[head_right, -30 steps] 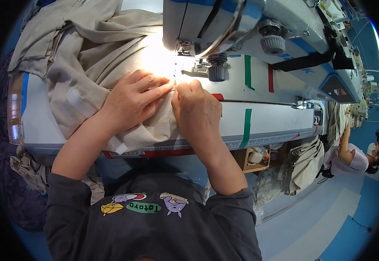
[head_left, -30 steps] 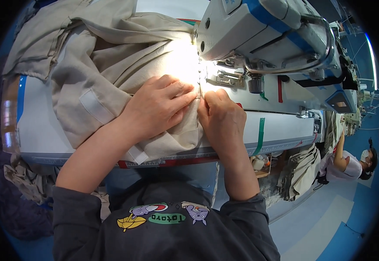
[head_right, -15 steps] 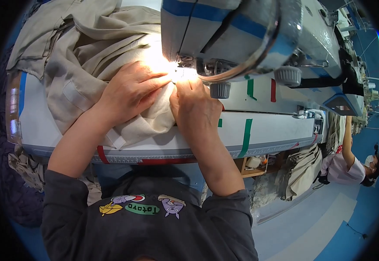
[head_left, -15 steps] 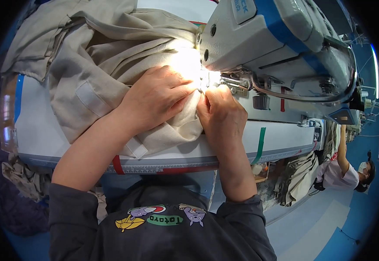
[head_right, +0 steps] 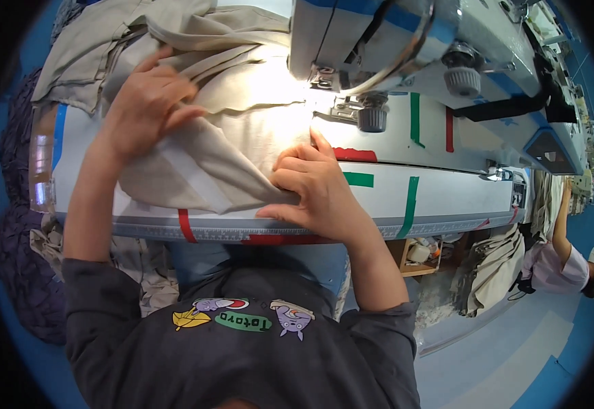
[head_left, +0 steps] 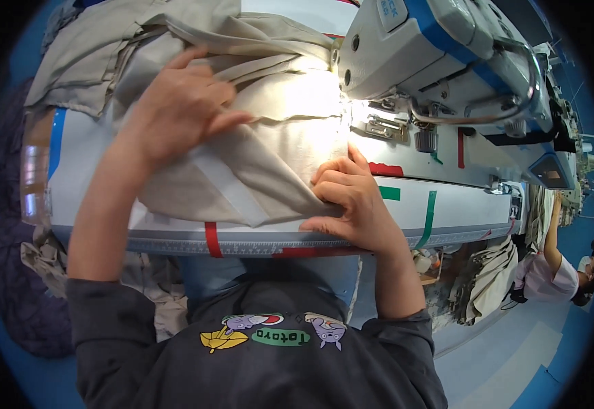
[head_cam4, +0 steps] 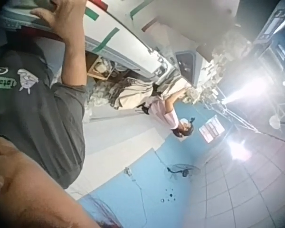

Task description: Operating an industrial sewing machine to stitch pieces of light-colored fabric.

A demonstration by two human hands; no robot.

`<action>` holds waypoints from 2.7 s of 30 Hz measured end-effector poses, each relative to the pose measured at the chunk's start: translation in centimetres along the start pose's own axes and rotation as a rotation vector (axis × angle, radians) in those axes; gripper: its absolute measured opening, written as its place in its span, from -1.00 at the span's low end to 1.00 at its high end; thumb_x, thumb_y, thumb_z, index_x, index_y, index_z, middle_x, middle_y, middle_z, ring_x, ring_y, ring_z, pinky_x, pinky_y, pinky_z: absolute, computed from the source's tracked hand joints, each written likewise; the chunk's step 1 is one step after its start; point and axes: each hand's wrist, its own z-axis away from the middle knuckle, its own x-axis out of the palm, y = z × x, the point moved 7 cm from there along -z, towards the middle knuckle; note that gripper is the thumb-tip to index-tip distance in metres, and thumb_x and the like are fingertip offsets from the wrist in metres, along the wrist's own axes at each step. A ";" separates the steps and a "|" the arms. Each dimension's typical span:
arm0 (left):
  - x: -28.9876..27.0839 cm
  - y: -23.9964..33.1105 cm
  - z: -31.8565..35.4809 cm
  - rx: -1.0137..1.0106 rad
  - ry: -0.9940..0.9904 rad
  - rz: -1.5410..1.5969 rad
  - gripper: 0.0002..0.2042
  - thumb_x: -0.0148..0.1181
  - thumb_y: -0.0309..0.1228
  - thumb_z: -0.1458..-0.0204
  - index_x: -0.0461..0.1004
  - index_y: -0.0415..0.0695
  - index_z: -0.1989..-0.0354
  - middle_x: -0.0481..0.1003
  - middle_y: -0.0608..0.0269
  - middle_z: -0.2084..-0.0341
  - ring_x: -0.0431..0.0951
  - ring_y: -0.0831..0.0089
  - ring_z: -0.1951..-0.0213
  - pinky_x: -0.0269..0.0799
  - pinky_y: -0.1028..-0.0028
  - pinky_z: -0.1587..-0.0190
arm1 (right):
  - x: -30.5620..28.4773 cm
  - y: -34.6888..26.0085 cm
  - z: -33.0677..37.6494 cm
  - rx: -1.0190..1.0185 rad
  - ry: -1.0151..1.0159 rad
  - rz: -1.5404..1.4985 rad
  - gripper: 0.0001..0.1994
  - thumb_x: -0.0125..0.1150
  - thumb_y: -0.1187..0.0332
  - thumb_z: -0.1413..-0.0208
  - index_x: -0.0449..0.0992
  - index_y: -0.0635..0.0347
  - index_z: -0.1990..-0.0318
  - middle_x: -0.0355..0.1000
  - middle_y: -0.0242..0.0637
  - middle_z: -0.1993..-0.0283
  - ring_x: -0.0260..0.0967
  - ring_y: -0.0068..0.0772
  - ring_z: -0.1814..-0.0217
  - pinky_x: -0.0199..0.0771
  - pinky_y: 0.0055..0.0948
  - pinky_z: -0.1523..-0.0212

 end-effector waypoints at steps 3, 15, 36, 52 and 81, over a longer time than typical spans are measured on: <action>-4.8 2.8 1.9 0.126 0.060 -0.039 -0.60 0.34 -0.18 -0.02 0.29 -0.04 0.71 0.36 0.32 0.75 0.37 0.37 0.68 0.35 0.40 0.52 | 0.7 1.2 0.8 0.046 -0.101 -0.102 -0.80 0.43 0.29 0.09 0.59 -0.01 0.28 0.51 -0.53 0.20 0.46 -0.42 0.00 -0.39 0.17 -0.48; 2.7 9.9 3.5 -0.377 -0.474 0.348 -0.46 0.18 -0.43 0.02 0.32 -0.08 -0.22 0.31 0.01 -0.25 0.62 0.09 0.19 0.58 0.22 0.24 | 2.5 -8.1 7.4 -0.050 -0.155 0.275 -0.83 0.28 0.44 0.13 0.45 0.05 0.33 0.32 -0.39 0.36 0.35 -0.32 0.10 0.01 0.17 -0.38; -6.0 10.7 7.1 0.017 -0.596 0.215 -0.66 0.36 -0.12 0.11 0.55 -0.11 0.29 0.53 0.26 0.57 0.46 0.22 0.58 0.35 0.29 0.43 | 1.6 -7.3 5.7 -0.158 -0.094 -0.129 -0.93 0.29 0.37 0.03 0.50 0.04 0.46 0.37 -0.47 0.46 0.43 -0.38 0.19 -0.18 0.18 -0.47; 3.3 8.0 4.9 -0.337 -0.548 0.114 -0.42 0.13 -0.51 -0.02 0.25 -0.20 -0.29 0.26 0.18 -0.32 0.49 0.15 -0.05 0.42 0.27 -0.11 | 1.6 -6.8 12.0 -0.142 0.085 0.184 -0.79 0.32 0.45 0.08 0.60 -0.02 0.23 0.52 -0.50 0.21 0.45 -0.42 -0.12 -0.11 0.19 -0.49; 5.3 5.6 1.9 -0.325 -0.361 0.168 -0.48 0.07 -0.35 -0.15 0.25 -0.12 -0.32 0.26 0.25 -0.34 0.51 0.23 -0.09 0.42 0.29 -0.14 | 1.2 -5.1 6.6 -0.227 0.018 0.482 -0.85 0.23 0.52 0.24 0.37 0.06 0.55 0.30 -0.51 0.44 0.48 -0.65 0.14 -0.19 0.30 -0.50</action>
